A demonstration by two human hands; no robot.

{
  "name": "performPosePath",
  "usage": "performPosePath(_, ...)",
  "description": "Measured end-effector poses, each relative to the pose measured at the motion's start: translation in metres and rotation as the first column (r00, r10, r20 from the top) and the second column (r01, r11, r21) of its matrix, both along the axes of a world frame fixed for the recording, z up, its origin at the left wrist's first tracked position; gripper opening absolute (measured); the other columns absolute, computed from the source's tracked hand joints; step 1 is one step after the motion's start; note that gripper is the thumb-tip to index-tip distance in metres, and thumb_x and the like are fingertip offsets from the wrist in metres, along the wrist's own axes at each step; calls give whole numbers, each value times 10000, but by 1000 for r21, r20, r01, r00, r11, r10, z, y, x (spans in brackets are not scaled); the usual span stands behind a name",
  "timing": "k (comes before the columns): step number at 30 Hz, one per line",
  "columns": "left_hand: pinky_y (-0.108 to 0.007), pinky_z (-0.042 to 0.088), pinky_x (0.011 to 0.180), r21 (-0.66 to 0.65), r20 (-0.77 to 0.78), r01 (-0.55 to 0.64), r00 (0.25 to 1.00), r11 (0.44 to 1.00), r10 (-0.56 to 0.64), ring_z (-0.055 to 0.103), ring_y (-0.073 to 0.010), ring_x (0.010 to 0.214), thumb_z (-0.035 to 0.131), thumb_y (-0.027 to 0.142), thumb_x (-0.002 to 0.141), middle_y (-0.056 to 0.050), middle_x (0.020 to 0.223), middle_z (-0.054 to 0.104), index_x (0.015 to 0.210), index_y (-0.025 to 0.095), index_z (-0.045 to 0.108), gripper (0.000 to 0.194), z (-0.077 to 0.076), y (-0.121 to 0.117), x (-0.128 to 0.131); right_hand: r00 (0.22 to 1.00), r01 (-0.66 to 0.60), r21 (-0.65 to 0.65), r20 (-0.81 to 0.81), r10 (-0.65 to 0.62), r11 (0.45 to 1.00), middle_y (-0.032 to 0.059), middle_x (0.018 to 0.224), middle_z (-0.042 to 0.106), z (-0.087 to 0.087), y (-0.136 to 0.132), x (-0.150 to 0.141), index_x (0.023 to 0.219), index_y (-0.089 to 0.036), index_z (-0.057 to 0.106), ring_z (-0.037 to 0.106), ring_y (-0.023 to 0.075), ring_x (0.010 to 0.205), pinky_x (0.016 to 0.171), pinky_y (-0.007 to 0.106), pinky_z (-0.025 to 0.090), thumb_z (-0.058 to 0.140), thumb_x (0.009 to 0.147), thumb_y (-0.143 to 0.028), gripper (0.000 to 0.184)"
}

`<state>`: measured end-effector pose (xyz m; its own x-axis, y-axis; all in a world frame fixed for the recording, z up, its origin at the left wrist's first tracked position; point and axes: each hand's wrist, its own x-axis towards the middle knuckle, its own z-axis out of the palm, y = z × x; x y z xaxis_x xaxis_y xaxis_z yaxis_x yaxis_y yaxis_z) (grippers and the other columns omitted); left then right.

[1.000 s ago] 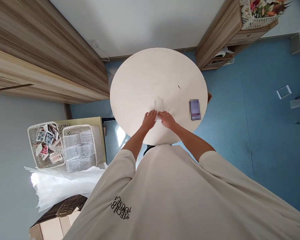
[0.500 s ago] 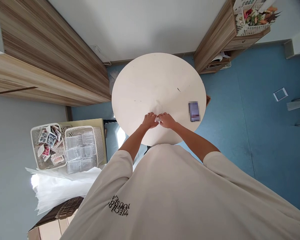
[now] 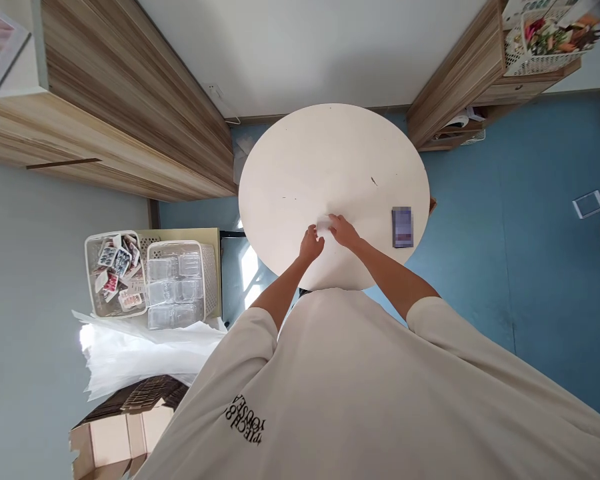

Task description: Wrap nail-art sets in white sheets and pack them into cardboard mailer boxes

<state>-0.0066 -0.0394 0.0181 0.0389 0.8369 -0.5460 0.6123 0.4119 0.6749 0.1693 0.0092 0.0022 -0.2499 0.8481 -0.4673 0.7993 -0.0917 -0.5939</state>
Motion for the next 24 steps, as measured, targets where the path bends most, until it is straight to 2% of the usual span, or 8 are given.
performPosePath(4, -444, 531, 1086, 25, 22, 74, 997, 997, -75, 603, -283, 1358, 506, 213, 981, -188, 1602, 499, 1664, 211, 282, 719, 0, -8, 0, 980, 200, 14, 17, -200, 980, 184, 1466, 547, -5, -3, -12, 1580, -222, 416, 631, 345, 1203, 971, 484, 553, 504, 1028, -286, 563)
performPosePath(7, -477, 467, 1177, 27, -21, 170, 985, 985, -170, 533, -313, 1446, 519, 215, 959, -175, 1655, 433, 1689, 220, 286, 767, 0, -10, -3, 933, 357, 43, 40, -359, 933, 196, 1459, 554, -12, -5, -21, 1564, -210, 416, 580, 365, 1299, 1014, 510, 540, 564, 986, -303, 604)
performPosePath(9, -498, 425, 1215, 20, -54, 215, 975, 976, -214, 503, -325, 1473, 527, 223, 951, -169, 1654, 430, 1700, 224, 273, 791, 0, -9, -4, 905, 425, 50, 4, -426, 904, 187, 1403, 598, -18, -5, -25, 1539, -218, 439, 605, 344, 1264, 1005, 500, 552, 583, 959, -301, 603)
performPosePath(13, -504, 404, 1226, 0, -81, 255, 964, 967, -254, 473, -342, 1498, 549, 233, 945, -159, 1669, 416, 1707, 238, 259, 815, 0, -7, -7, 874, 485, -53, 44, -483, 873, 157, 1259, 688, -23, 2, -28, 1445, -230, 522, 687, 294, 1109, 928, 453, 592, 622, 920, -287, 538)
performPosePath(15, -501, 402, 1225, -6, -85, 253, 964, 967, -253, 461, -346, 1510, 553, 233, 947, -155, 1681, 405, 1704, 245, 264, 810, 1, -7, -8, 838, 546, -134, 97, -537, 827, 157, 1229, 711, -20, 4, -30, 1368, -206, 577, 706, 282, 1062, 897, 428, 601, 661, 897, -288, 485)
performPosePath(18, -502, 407, 1216, 0, -90, 240, 967, 971, -239, 447, -346, 1524, 543, 230, 957, -154, 1696, 391, 1699, 248, 263, 794, 2, -10, -12, 800, 591, -209, 31, -599, 779, 136, 1158, 748, -11, 4, -32, 1158, -192, 673, 717, 255, 979, 849, 382, 601, 692, 874, -278, 298)
performPosePath(21, -505, 417, 1204, 17, -102, 206, 974, 979, -203, 443, -341, 1526, 525, 223, 970, -152, 1702, 390, 1694, 258, 252, 775, 4, -14, -22, 793, 582, -222, -56, -606, 782, 102, 1078, 770, -1, 2, -37, 1008, -197, 695, 712, 230, 919, 801, 348, 592, 701, 849, -259, 170)
performPosePath(24, -512, 403, 1218, 41, -150, 158, 977, 987, -151, 437, -333, 1533, 500, 202, 978, -157, 1693, 409, 1681, 244, 272, 740, 4, -17, -47, 819, 541, -199, -94, -565, 817, 72, 1052, 779, 5, 5, -52, 989, -203, 702, 712, 216, 924, 807, 331, 583, 683, 844, -247, 153)
